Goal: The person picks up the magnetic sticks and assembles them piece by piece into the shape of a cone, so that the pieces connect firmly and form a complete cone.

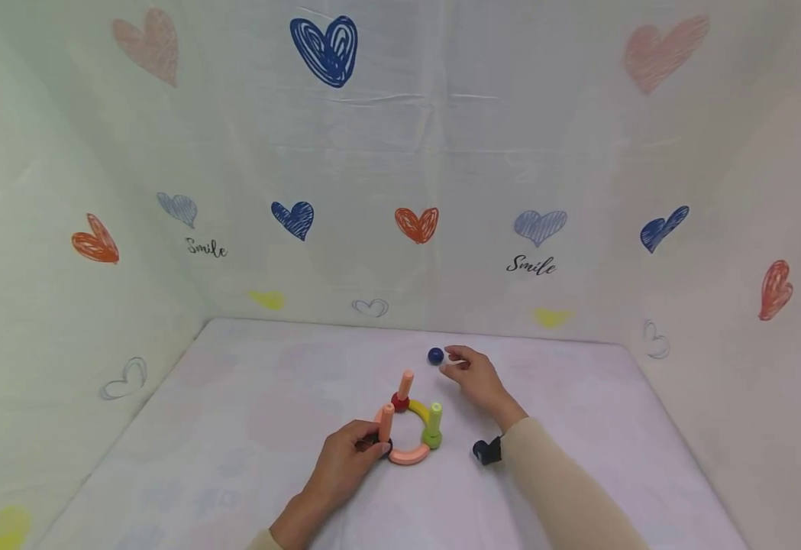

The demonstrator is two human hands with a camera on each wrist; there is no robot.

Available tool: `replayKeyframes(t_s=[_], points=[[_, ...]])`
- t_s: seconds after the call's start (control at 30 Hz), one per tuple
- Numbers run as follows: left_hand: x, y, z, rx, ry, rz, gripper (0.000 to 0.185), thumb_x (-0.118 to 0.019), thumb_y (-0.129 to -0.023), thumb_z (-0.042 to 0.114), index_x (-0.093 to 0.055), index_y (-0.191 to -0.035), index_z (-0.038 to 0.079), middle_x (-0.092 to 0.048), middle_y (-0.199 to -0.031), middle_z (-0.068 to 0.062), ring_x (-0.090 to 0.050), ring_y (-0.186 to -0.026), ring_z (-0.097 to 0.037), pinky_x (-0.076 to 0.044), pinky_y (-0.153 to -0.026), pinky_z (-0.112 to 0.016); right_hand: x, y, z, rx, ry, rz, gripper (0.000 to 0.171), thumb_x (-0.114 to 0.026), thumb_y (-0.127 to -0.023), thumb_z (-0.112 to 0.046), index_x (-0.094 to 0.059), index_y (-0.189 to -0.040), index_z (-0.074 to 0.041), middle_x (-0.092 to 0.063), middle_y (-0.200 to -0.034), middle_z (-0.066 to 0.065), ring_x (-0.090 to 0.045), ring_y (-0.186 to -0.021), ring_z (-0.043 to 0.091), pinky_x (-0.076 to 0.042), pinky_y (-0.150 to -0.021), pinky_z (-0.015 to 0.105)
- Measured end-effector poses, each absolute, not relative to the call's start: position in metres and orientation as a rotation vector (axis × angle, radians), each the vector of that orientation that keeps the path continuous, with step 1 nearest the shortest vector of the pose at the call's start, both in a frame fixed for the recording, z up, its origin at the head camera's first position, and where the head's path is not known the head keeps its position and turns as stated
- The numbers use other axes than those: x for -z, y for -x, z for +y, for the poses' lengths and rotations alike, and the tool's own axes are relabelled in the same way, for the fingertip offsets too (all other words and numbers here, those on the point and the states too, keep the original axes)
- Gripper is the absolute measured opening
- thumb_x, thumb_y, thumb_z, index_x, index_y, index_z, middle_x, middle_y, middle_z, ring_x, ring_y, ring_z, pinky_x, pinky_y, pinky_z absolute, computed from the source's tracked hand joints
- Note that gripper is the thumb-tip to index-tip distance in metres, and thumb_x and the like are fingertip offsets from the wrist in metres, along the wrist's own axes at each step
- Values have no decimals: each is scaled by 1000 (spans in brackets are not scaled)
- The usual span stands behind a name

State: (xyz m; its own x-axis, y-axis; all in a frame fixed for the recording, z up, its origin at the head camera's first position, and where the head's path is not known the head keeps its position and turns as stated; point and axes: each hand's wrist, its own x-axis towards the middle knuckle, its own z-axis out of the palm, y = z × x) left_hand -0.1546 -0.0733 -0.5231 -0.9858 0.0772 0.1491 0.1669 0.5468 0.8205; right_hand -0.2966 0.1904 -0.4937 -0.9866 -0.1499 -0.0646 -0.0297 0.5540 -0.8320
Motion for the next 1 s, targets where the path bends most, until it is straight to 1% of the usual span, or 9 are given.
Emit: replayKeyframes(t_s=[0.13, 0.33, 0.5, 0.67, 0.73, 0.87, 0.93, 1.0], points=[[523, 153, -71, 1437, 218, -2685, 28, -83, -93, 25, -78, -118, 13, -72, -107, 6, -62, -91, -4, -55, -77, -22, 496, 309, 190, 1434, 151, 2641, 55, -69, -103, -29, -53, -154, -13, -57, -150, 16, -59, -130, 34, -54, -105, 50], [521, 151, -70, 1440, 201, -2716, 29, -83, -93, 23, -78, -119, 13, -72, -107, 8, -62, -91, -4, -55, -78, -21, 501, 320, 184, 1435, 138, 2614, 55, -68, -104, -29, -52, -155, -15, -53, -156, 15, -55, -136, 35, -50, -111, 53], [521, 151, -69, 1465, 204, -2708, 28, -83, -92, 22, -78, -119, 13, -72, -107, 7, -63, -92, -4, -56, -78, -22, 501, 324, 179, 1382, 131, 2657, 48, -61, -108, -28, -54, -153, -14, -54, -155, 16, -53, -139, 37, -48, -113, 55], [521, 152, -70, 1461, 195, -2712, 28, -83, -92, 22, -78, -119, 13, -72, -107, 7, -63, -92, -4, -56, -79, -22, 505, 328, 175, 1315, 110, 2702, 41, -55, -110, -26, -60, -148, -11, -57, -153, 19, -50, -144, 40, -39, -119, 61], [521, 152, -70, 1449, 193, -2719, 29, -83, -92, 22, -78, -119, 13, -72, -107, 7, -63, -92, -4, -56, -79, -22, 506, 329, 173, 1306, 115, 2716, 39, -56, -110, -24, -63, -145, -10, -60, -150, 19, -52, -141, 40, -40, -118, 61], [521, 153, -72, 1430, 198, -2725, 29, -83, -93, 23, -78, -120, 13, -72, -107, 7, -63, -92, -3, -56, -79, -23, 508, 330, 170, 1330, 142, 2725, 34, -63, -106, -21, -67, -138, -10, -67, -137, 15, -61, -124, 34, -49, -109, 55], [521, 154, -73, 1425, 199, -2722, 29, -82, -93, 23, -78, -120, 13, -72, -107, 8, -63, -92, -3, -56, -79, -23, 509, 329, 169, 1332, 158, 2733, 31, -66, -104, -19, -68, -134, -10, -68, -131, 14, -61, -117, 31, -51, -105, 52], [521, 154, -74, 1417, 199, -2721, 28, -82, -93, 23, -78, -119, 13, -72, -107, 8, -63, -92, -4, -55, -80, -23, 509, 329, 167, 1333, 168, 2739, 30, -68, -103, -18, -68, -132, -9, -68, -130, 13, -61, -115, 30, -51, -105, 52]])
